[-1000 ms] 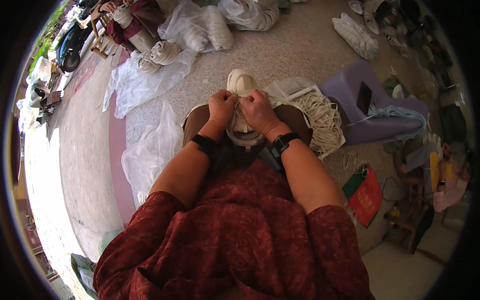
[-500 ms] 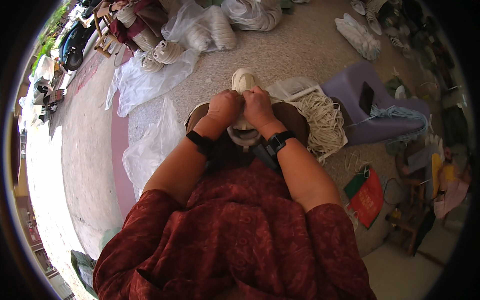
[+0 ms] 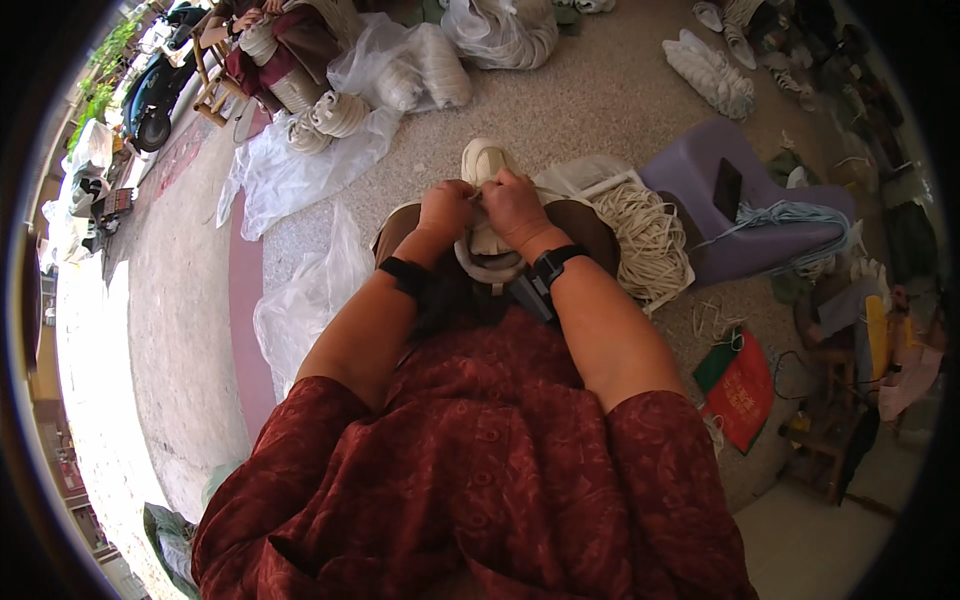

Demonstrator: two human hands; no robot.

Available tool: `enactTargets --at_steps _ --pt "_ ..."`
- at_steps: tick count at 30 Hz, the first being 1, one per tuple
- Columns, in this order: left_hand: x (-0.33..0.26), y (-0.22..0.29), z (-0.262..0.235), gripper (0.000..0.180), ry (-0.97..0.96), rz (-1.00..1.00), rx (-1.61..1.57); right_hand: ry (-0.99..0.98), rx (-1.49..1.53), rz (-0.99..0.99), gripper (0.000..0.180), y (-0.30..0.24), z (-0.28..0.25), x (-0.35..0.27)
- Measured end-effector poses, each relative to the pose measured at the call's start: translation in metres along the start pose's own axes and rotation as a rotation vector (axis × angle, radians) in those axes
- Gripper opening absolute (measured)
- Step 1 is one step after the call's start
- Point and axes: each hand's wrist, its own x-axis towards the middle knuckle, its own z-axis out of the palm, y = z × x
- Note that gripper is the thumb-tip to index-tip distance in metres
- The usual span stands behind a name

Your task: Lacing a cream-colored sneaker in a manufacturing setting.

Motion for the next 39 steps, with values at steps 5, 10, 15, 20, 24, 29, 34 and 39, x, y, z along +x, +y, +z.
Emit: enactTargets --at_steps 5,10,15,20,24,29,34,39 --pt "-0.014 0.007 0.002 0.018 0.219 0.167 0.169 0.027 -0.127 -0.029 0.008 0.001 0.005 -0.004" --pt "-0.009 0.004 0.003 0.020 0.128 0.113 0.194 0.028 -0.114 -0.054 0.007 0.000 0.002 -0.004" --pt "0.008 -0.020 0.009 0.018 0.025 -0.138 -0.262 -0.027 -0.159 -0.048 0.009 -0.008 0.001 0.000" --pt "0.006 -0.023 0.019 0.016 0.043 -0.193 -0.561 -0.101 -0.254 0.056 0.010 -0.016 0.000 0.009" --pt "0.007 -0.025 0.022 0.017 0.040 -0.171 -0.603 -0.070 -0.265 -0.070 0.011 -0.009 0.003 0.012" --pt "-0.005 -0.020 0.007 0.020 0.129 -0.049 -0.353 -0.110 -0.267 -0.157 0.008 -0.017 -0.046 0.001" --pt "-0.023 0.003 0.000 0.018 0.167 0.156 -0.186 -0.062 0.493 0.260 0.002 0.016 -0.099 -0.045" --pt "-0.023 0.027 -0.002 0.017 0.142 0.526 0.433 0.139 1.786 0.591 0.004 -0.005 -0.059 -0.025"
